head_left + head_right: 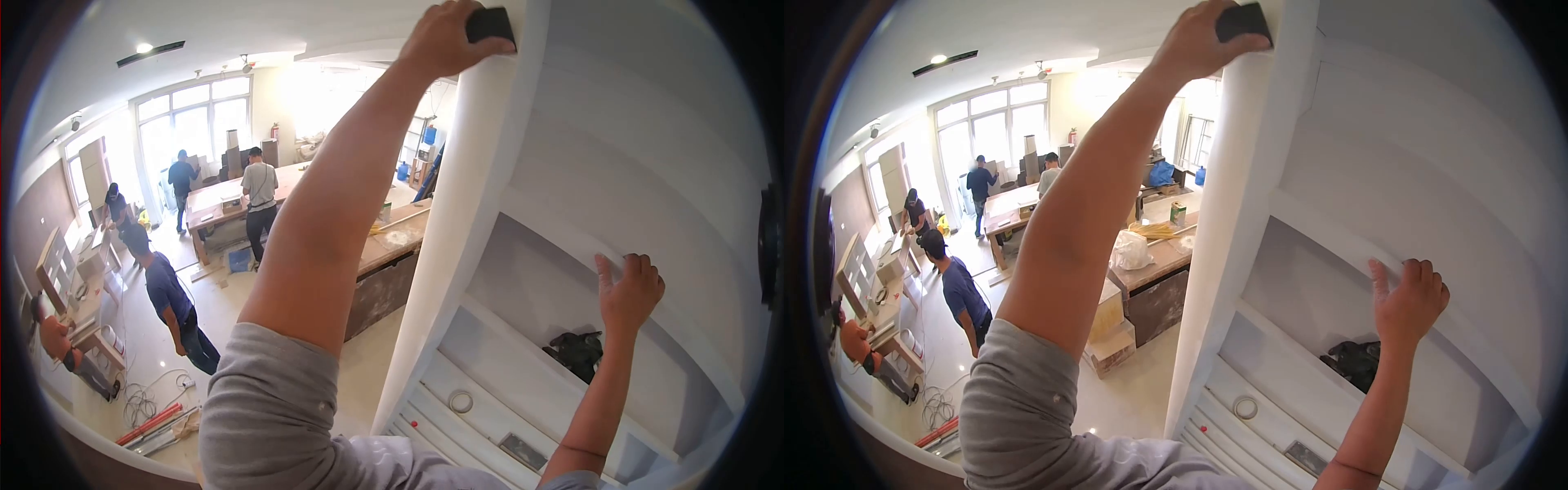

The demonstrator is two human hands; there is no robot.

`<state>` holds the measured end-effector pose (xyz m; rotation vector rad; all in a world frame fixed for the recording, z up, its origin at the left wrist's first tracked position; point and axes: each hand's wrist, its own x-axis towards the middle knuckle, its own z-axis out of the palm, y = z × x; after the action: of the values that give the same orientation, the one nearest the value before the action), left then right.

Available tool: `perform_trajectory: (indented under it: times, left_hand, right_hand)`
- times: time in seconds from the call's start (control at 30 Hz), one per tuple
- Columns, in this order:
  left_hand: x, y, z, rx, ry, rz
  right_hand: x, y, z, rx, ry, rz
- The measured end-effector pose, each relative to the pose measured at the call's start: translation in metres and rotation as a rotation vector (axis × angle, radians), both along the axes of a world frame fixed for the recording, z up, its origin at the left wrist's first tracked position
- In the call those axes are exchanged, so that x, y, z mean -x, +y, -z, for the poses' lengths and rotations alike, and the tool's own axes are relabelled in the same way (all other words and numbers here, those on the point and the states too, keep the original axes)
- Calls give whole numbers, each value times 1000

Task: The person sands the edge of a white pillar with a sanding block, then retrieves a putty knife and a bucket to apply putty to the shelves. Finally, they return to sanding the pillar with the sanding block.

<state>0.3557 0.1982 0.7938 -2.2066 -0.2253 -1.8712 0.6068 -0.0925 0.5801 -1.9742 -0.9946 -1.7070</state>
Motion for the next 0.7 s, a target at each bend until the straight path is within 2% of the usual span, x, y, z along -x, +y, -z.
perform_trajectory:
  times: [0.13, 0.17, 0.27, 0.4, 0.53, 0.57, 0.7]
  left_hand:
    - [11, 9, -5, 91, 14, -122]
    - [13, 11, -7, 18, 8, -144]
    - [9, -14, -5, -31, 34, -67]
    - [16, 5, -8, -30, 38, -181]
    - [12, -13, -2, -3, 58, -119]
    - [6, -5, -1, -97, 62, -166]
    - [16, 3, 2, 20, -38, -183]
  right_hand:
    - [-2, -2, 2, -13, -35, -35]
    - [-2, -1, 1, -21, -46, -42]
    - [1, -2, -1, 15, 28, 5]
    - [-2, -3, 2, -9, -23, -38]
    - [0, -3, 0, 2, 22, -23]
    - [1, -2, 0, 11, 45, -19]
    - [-2, -4, 1, 4, 4, -26]
